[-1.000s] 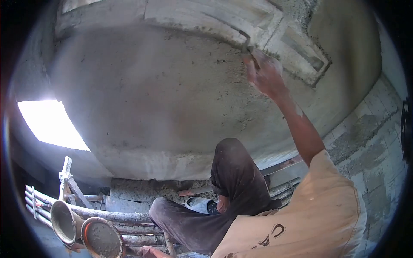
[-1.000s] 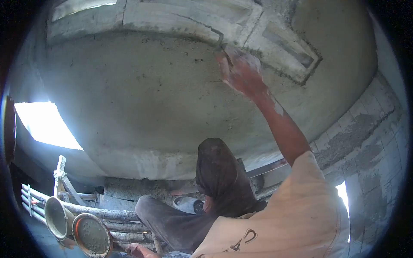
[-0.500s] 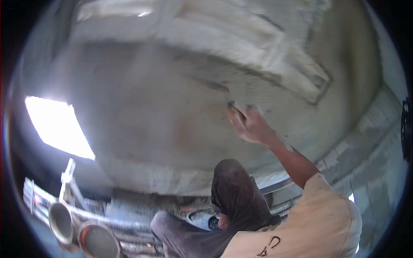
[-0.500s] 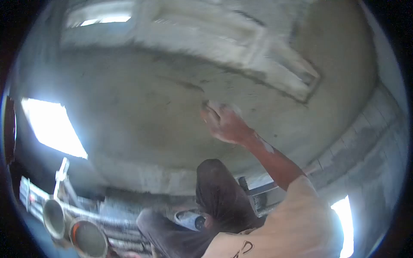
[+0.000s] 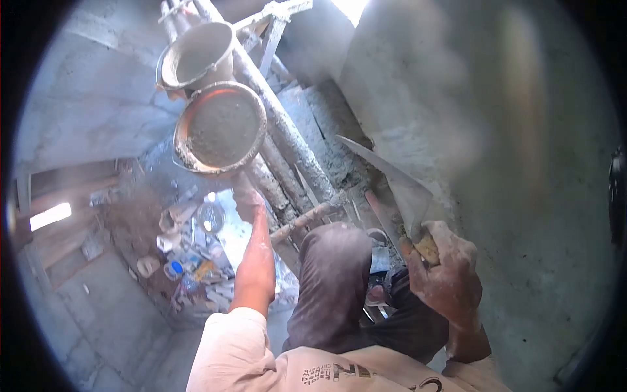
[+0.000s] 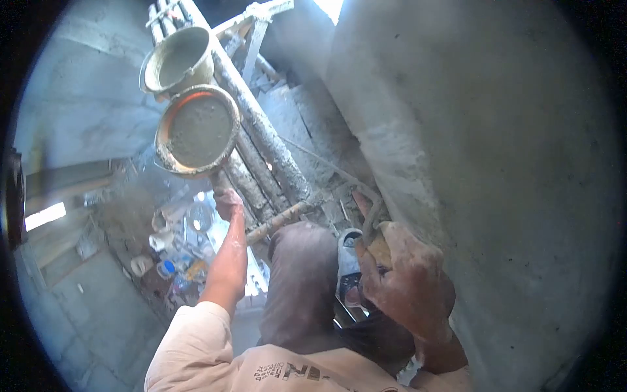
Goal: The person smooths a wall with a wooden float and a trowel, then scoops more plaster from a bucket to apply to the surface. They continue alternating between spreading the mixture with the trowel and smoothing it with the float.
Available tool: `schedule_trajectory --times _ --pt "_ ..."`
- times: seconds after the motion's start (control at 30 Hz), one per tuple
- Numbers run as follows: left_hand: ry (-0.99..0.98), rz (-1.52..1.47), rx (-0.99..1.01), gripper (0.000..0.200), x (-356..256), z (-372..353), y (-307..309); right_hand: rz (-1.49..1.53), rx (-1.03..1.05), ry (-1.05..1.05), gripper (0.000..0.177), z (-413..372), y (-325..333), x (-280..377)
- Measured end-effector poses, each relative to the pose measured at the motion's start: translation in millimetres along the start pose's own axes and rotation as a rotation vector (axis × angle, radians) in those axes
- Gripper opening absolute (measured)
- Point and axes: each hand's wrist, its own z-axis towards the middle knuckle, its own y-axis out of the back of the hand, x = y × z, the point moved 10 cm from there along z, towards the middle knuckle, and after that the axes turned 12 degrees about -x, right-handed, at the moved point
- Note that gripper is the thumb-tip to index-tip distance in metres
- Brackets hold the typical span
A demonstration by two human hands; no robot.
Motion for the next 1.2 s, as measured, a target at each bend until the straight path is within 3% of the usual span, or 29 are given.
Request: schedule_trajectory --times 0.1,0.17,0.2,0.27,0.33,0.4,0.5,0.57,0.6,0.67,0.73,0.77,0.83,0.9,1.0,1.1,1.17,1.2 --pt "-0.247 0.237 0.004 0.048 -11 4 -17 0.012 0.133 -0.077 0.024 -7 -7 -18" --pt "-0.283 0.361 0.058 0.044 -4 11 -36 -0.002 0.174 -0.164 0.024 -18 -7 -34" --pt "-0.492 0.444 -0.089 0.030 -3 17 -56 -0.012 0.182 -0.202 0.023 -22 -6 -40" --pt "-0.909 0.486 -0.012 0.028 24 39 -126 -0.039 0.185 -0.292 0.024 -35 -4 -49" --pt "-0.816 0.153 0.154 0.033 34 65 -121 -0.068 0.244 -0.367 0.026 -50 -3 -54" --pt "-0.138 -0.429 0.419 0.046 66 88 -123 -0.111 0.359 -0.444 0.028 -70 -4 -62" --pt "-0.454 -0.152 0.335 0.034 5 24 -31 -0.098 0.331 -0.408 0.032 -97 -3 -71" --pt "-0.538 -0.248 0.418 0.030 -23 -37 11 -0.081 0.277 -0.494 0.032 -106 5 -77" --pt "-0.515 -0.444 0.536 0.030 -37 -68 23 -0.086 0.236 -0.547 0.032 -110 13 -81" --pt "-0.438 -0.308 0.834 0.026 -38 -130 50 -0.108 0.180 -0.611 0.032 -121 35 -91" --pt "-0.298 -0.388 0.980 0.026 -41 -167 107 -0.127 0.169 -0.624 0.031 -132 66 -108" --pt "-0.019 -0.723 1.092 0.021 -24 -171 113 -0.130 0.204 -0.725 0.030 -139 88 -119" --pt "-0.170 -0.431 0.984 0.030 -15 -165 165 -0.161 0.170 -0.490 0.029 -160 137 -141" --pt "-0.305 -0.195 0.878 0.042 9 -152 205 -0.185 0.134 -0.466 0.028 -176 193 -143" --pt "-0.359 -0.124 0.789 0.055 51 -146 274 -0.227 0.094 -0.701 0.027 -196 277 -134" --pt "-0.611 -0.021 0.729 0.061 158 -126 288 -0.227 0.107 -0.773 0.027 -220 311 -129" --pt "-0.381 0.082 0.727 0.066 197 -141 362 -0.153 0.135 -0.760 0.026 -254 296 -142" --pt "-0.150 0.143 0.698 0.067 214 -155 405 -0.103 0.158 -0.826 0.025 -277 282 -150"
